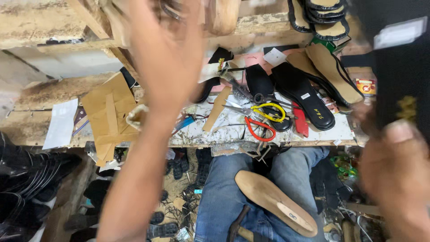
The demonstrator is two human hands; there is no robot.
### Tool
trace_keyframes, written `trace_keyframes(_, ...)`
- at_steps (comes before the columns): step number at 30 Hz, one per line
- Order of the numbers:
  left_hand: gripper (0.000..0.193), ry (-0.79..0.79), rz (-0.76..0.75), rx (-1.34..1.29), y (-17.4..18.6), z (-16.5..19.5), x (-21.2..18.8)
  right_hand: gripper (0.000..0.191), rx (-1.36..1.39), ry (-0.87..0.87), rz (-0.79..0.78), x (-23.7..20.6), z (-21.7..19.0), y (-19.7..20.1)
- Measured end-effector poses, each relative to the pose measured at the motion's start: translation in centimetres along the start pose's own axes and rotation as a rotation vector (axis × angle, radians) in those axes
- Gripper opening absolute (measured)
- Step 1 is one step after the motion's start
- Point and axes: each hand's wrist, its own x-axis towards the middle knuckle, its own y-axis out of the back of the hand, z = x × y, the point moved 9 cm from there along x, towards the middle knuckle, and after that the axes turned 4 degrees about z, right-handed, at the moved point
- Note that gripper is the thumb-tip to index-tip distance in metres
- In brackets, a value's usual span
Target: The person assembles a shoe by attaching a black sole to a wooden shoe last. They use pliers to trim excess material, a hammer to secure the sole, and repeatedly check the fit and alignment. The person handles multiple soles and lasts, selecting and positioning them for assembly.
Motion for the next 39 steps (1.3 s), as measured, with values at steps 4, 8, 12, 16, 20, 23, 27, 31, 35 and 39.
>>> trace_keyframes(4,0.06,0.428,-0.681,-0.873,-4.5,3.6,-14.4,0.068,0.104,-0.066,-0.169,-4.4,2.0,-5.7)
trace_keyframes(8,0.068,0.854,-0.74,-1.047,-5.4,3.7,-18.6,0.087,-0.346,-0.517,-0.597,-8.3,10.2,-8.1)
trace_keyframes(12,0.074,1.074,-0.68,-1.177,-4.7,1.8,-19.0,0.095,-0.934,0.051,-1.024,-12.5,13.1,-7.1)
trace_keyframes(16,0.076,1.145,-0.608,-1.352,-3.4,-1.9,-22.0,0.073,-0.977,-0.238,-0.727,-13.4,16.4,-1.4)
trace_keyframes(20,0.075,1.1,-0.518,-0.917,-1.7,-5.8,-26.0,0.065,-0.521,-0.8,-0.357,-14.5,16.7,2.0)
trace_keyframes(23,0.074,1.356,-0.461,-1.155,-3.3,-3.9,-30.9,0.071,-0.056,-0.722,-0.177,-14.4,14.5,-1.2)
trace_keyframes(27,0.083,1.487,-0.496,-1.078,-4.6,-1.9,-35.0,0.066,-0.437,-0.07,-0.428,-12.7,10.6,-7.6)
trace_keyframes(31,0.093,0.925,-0.714,-0.651,-3.1,-1.5,-31.5,0.056,-1.091,0.664,-0.17,-12.8,5.5,-8.4)
trace_keyframes(35,0.075,0.019,-1.256,0.129,-3.5,1.4,-32.8,0.045,-0.895,0.694,-0.262,-12.5,6.5,-7.6)
trace_keyframes(39,0.081,-0.133,-1.254,0.215,-4.4,1.2,-35.7,0.082,-1.007,0.42,-0.527,-11.6,12.9,-8.3)
